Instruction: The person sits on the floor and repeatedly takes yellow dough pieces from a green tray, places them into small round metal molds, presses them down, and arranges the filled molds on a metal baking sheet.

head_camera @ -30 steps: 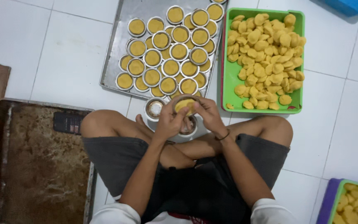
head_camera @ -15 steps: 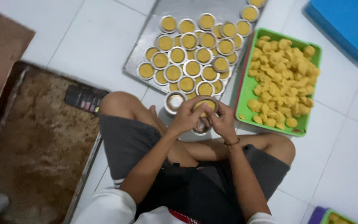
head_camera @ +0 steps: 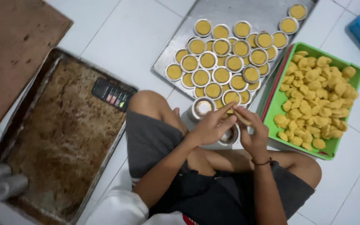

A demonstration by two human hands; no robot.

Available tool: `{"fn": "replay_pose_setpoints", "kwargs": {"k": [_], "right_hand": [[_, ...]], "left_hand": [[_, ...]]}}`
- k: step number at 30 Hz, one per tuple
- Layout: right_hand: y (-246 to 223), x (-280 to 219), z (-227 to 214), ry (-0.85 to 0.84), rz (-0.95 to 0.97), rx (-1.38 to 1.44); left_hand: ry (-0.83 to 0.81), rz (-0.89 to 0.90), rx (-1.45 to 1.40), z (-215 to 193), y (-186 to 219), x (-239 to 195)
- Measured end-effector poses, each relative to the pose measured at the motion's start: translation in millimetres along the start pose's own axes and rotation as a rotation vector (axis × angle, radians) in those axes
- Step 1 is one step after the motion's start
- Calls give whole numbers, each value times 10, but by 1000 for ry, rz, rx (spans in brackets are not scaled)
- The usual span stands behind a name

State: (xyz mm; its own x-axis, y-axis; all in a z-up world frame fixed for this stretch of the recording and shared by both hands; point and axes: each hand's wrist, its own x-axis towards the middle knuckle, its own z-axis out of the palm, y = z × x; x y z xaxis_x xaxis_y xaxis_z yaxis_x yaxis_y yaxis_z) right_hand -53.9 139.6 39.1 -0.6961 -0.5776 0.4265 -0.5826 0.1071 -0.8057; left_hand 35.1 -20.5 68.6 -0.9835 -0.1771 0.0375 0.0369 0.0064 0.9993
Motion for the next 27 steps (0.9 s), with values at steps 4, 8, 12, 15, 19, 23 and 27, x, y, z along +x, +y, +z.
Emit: {"fn": "replay_pose_setpoints", "kwargs": {"k": [4,8,12,15,19,23,27], "right_hand": [[554,157,-122,91,162,-175],[683,865,87,-249,197,-286],[1119,1554,666,-249,47,-369],[2045,1996,1333,-59,-257,-547],[2374,2390,1684,-147,-315,-741],[2249,2185,1508,-300,-56,-333],[1745,1559,697,63,-36,-69]], "left_hand": [[299,352,539,-148,-371,86],[133,-131,822,-348,-195,-1],[14,-279,689,-411,-80,52],[12,-332,641,-465,96,48],[5,-315,659,-513,34,106],[-54,-372,597,-574,45,82],[-104,-319,544,-489,-634,58]]}}
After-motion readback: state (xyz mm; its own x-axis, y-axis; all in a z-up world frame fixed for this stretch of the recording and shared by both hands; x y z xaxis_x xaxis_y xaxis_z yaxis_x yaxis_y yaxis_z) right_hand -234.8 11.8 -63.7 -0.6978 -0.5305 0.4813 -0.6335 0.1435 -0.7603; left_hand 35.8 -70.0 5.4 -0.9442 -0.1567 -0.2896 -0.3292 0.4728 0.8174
